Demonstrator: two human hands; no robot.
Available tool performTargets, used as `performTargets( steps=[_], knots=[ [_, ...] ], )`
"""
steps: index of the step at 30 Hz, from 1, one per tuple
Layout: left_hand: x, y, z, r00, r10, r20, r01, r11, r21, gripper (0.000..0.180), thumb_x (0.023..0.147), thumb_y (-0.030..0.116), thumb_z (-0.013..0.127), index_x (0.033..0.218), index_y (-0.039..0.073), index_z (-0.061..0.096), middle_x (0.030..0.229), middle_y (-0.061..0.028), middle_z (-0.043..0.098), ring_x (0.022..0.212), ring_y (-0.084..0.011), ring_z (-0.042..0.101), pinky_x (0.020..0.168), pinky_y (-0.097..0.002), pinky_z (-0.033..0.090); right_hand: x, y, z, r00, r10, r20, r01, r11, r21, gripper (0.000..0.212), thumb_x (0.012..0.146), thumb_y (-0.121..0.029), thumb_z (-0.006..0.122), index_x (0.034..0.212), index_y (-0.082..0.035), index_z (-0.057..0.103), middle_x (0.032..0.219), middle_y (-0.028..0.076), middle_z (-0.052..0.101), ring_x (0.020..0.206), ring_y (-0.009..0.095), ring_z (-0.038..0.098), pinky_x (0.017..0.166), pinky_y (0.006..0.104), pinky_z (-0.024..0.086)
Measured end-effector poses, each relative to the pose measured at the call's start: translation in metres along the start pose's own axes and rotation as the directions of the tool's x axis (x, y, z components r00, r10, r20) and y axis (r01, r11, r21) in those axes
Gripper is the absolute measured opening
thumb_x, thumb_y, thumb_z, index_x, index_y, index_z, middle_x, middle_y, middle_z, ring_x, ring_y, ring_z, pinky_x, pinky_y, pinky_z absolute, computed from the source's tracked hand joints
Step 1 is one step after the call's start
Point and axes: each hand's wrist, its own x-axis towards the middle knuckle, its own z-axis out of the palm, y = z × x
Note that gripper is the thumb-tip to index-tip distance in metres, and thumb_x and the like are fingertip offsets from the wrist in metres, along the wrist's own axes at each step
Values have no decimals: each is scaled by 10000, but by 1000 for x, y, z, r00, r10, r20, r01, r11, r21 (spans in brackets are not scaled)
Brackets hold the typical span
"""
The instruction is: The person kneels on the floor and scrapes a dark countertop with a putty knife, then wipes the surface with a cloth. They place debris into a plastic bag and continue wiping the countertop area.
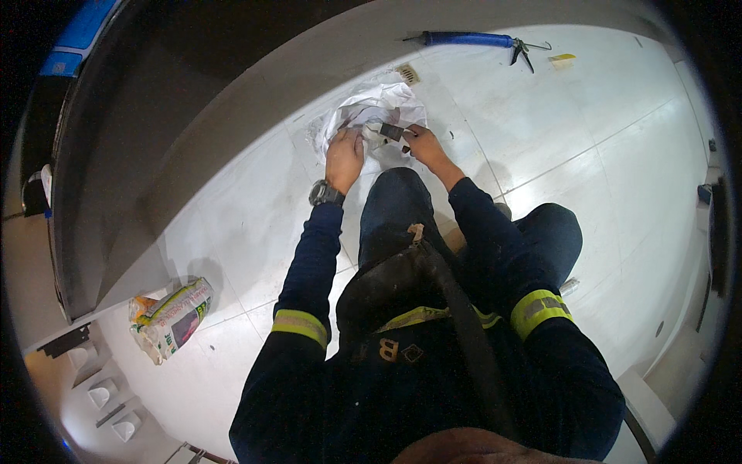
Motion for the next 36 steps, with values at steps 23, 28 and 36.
performTargets(
  steps=[23,28,36],
  knots=[
    [27,-73,104,928,-351,126,354,935,-3,384,907,277,585,1197,30,634,1169,-260,657,1065,-441,624,908,-508,495,3,29,4,997,61,-42,-56,992,113,349,944,-278,545,1102,10,663,847,168,719,733,233,715,709,355,531],
    [27,-90,111,897,-421,138,421,907,28,392,952,308,553,1178,-3,630,1166,-256,660,1088,-438,621,927,-504,494,2,27,6,996,75,-40,-69,988,138,338,942,-267,546,1088,14,665,808,160,711,723,236,706,688,361,529],
    [56,-108,136,886,-341,314,323,940,107,543,859,281,680,1341,57,571,1237,-239,649,1164,-400,612,1003,-437,483,3,52,3,992,66,-105,-43,978,206,323,955,-249,537,1091,20,651,762,125,699,630,187,629,638,342,502]
  ],
)
